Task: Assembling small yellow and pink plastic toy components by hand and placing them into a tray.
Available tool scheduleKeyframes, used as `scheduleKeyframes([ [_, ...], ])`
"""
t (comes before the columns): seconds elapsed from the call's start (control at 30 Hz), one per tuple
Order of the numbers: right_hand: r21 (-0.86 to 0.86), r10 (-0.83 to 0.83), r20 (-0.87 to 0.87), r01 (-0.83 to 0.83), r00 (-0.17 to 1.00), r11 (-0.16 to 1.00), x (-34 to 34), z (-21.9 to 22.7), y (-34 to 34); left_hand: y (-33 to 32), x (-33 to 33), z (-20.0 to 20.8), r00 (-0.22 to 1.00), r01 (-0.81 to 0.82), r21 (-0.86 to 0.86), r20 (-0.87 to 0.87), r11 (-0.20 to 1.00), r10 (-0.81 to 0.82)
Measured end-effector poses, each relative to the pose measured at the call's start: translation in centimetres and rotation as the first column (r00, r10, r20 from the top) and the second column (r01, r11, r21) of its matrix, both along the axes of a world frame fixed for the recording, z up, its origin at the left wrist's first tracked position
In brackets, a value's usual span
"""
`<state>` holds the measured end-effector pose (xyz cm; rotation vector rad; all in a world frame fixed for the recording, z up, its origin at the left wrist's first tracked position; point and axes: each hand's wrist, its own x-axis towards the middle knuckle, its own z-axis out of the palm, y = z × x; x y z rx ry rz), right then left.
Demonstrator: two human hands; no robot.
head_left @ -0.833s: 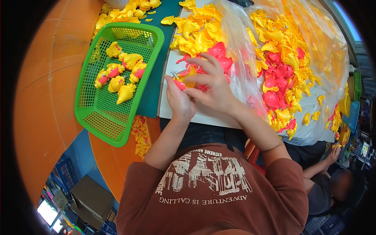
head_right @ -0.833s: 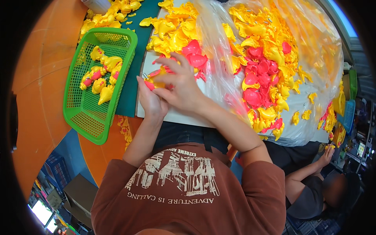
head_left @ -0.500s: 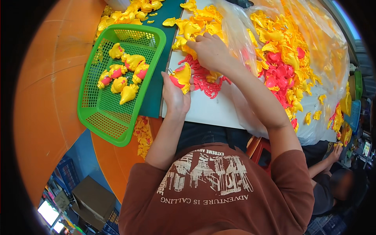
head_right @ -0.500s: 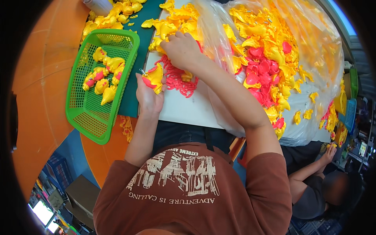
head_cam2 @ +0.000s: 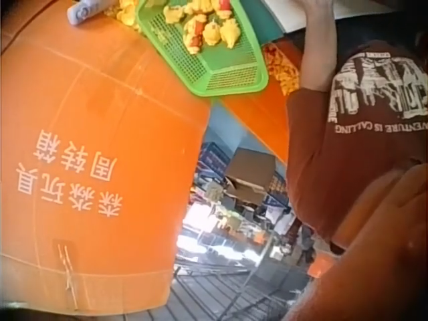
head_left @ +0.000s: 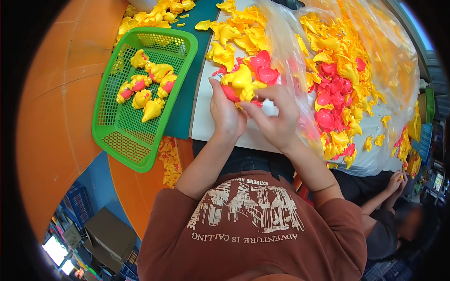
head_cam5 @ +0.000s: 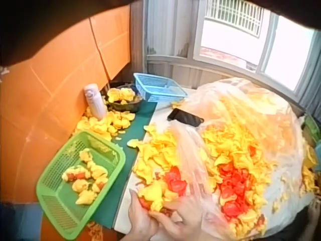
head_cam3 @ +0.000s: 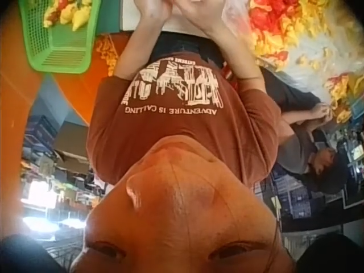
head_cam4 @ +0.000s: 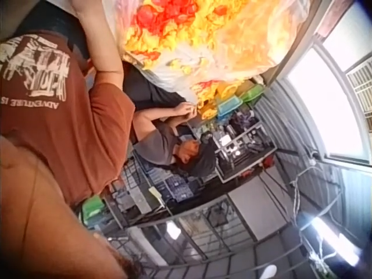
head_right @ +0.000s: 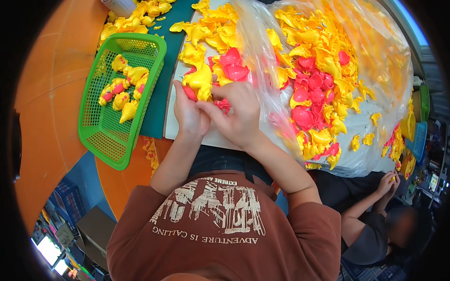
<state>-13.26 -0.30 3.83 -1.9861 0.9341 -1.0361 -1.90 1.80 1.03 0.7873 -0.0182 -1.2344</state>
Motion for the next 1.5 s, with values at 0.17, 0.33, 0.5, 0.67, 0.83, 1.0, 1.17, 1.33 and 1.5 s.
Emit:
scheduleKeyframes([
  [0.17, -0.377, 0.118, -0.055, -0.130, 0.992, 0.917, -1.4, 1.7, -1.6, 0.7, -0.5, 2.1, 0.996, 0.056, 0.013, 0.071, 0.998, -0.057],
  [0.33, -0.334, 0.323, -0.196, -0.373, 0.926, 0.866, -1.8, 3.0, -3.0, 1.6, -0.6, 2.5, 0.968, 0.140, 0.007, 0.210, 0.990, -0.139],
  [0.5, -0.483, 0.245, -0.224, -0.326, 0.943, 0.813, -2.2, 3.1, -2.2, 1.5, -0.7, 3.3, 0.982, 0.048, -0.022, 0.185, 0.999, -0.043],
  [0.67, -0.448, 0.225, -0.308, -0.350, 0.924, 0.823, -2.3, 3.1, -2.0, 1.9, -0.5, 3.6, 0.969, 0.139, -0.082, 0.218, 0.987, -0.119],
  [0.83, -0.443, 0.236, -0.340, -0.376, 0.910, 0.814, -2.2, 2.9, -2.0, 2.4, -0.5, 4.2, 0.967, 0.141, -0.097, 0.229, 0.985, -0.116],
  [1.0, -0.335, 0.322, -0.356, -0.442, 0.877, 0.832, -2.6, 3.0, -2.0, 3.3, 0.1, 3.0, 0.798, 0.262, -0.079, 0.578, 0.962, -0.169],
  [1.17, 0.353, 0.205, 0.531, -0.434, 0.822, 0.829, -2.2, 1.7, -2.1, 3.0, 0.2, 1.6, 0.694, 0.345, -0.250, 0.717, 0.905, -0.066],
  [1.33, 0.496, 0.086, 0.543, -0.401, 0.835, 0.770, -1.8, 1.7, -2.0, 3.2, -0.5, 1.9, 0.895, 0.292, -0.336, 0.426, 0.896, -0.132],
  [1.5, 0.514, -0.077, 0.636, -0.346, 0.768, 0.785, -0.1, 0.6, -0.5, 2.7, -1.3, 1.0, 0.811, 0.159, -0.314, 0.582, 0.936, 0.057],
])
